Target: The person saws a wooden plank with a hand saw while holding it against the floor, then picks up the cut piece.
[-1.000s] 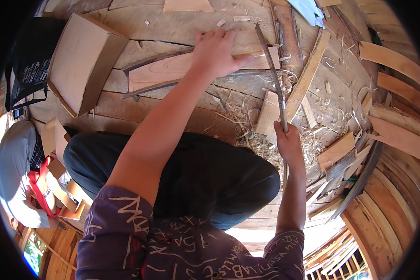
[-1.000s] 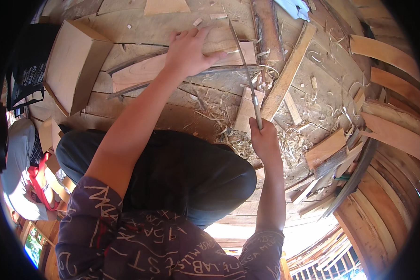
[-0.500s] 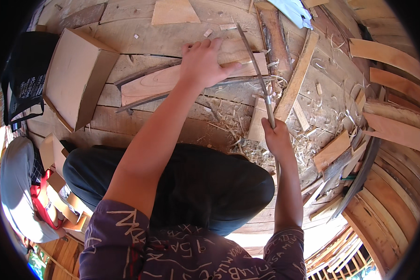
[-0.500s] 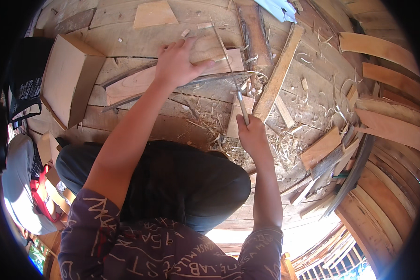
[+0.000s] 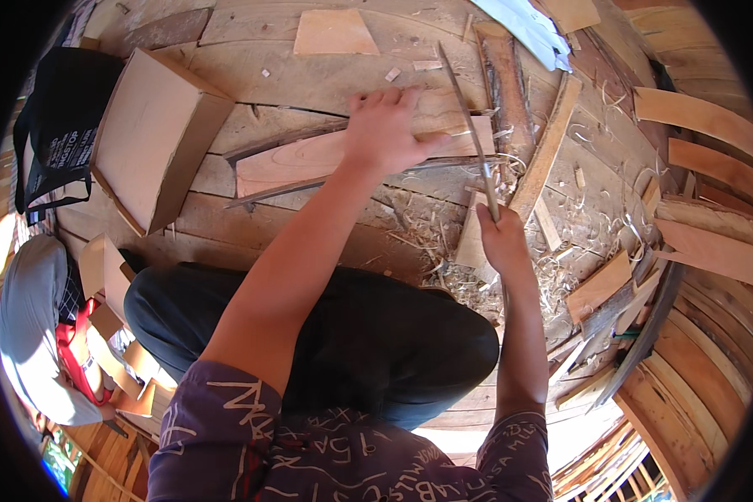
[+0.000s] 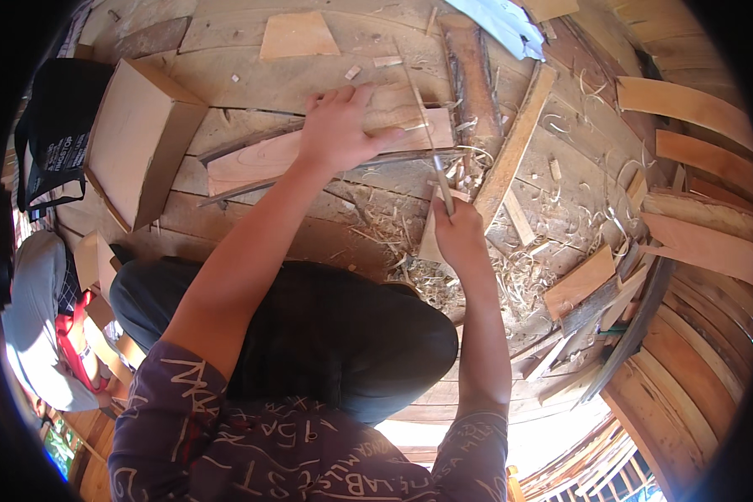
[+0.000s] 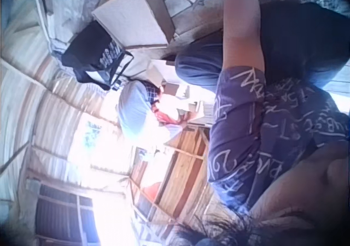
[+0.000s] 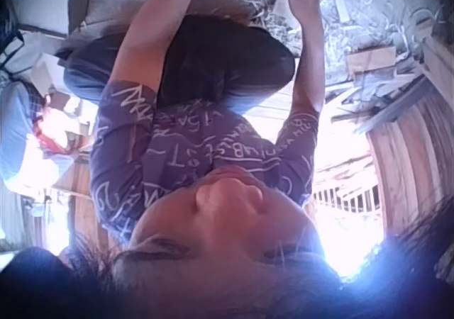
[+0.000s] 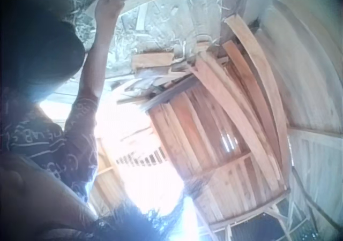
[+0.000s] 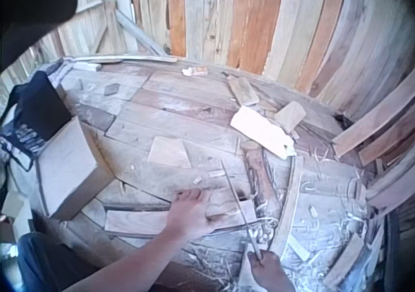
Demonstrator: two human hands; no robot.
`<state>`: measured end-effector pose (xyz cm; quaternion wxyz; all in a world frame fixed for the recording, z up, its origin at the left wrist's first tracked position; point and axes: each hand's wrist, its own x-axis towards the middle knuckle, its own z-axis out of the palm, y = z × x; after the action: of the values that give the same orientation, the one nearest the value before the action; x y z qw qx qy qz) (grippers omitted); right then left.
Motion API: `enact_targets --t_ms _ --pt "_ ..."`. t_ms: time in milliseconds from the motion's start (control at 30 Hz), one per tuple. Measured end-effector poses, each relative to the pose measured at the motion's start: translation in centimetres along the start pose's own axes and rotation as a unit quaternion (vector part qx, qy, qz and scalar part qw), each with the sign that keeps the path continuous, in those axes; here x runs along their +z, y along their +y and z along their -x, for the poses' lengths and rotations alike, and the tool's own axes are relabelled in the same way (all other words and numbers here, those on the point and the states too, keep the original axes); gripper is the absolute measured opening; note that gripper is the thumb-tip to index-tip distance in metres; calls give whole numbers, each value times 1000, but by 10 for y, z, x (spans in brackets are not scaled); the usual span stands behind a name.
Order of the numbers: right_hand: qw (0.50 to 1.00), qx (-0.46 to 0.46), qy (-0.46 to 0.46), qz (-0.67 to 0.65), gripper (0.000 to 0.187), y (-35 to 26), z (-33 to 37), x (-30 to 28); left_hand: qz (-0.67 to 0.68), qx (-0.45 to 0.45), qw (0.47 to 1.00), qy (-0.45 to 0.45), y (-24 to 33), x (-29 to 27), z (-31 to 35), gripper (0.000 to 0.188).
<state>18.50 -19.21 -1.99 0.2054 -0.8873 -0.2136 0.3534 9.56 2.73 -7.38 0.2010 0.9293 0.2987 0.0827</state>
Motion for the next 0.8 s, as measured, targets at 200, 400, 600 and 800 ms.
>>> enact_targets --t_ms 200,400,600,800 --pt "999 39 -9 -7 41 17 52 -4 -7 15 999 35 -1 3 3 78" --pt "999 40 -6 -17 39 17 36 -11 8 18 999 29 4 0 7 79" --pt "999 -10 13 35 39 -5 -21 2 0 -11 1000 5 3 -2 3 80" --pt "1000 1 17 15 39 -6 15 -1 -6 37 999 5 4 -6 8 80"
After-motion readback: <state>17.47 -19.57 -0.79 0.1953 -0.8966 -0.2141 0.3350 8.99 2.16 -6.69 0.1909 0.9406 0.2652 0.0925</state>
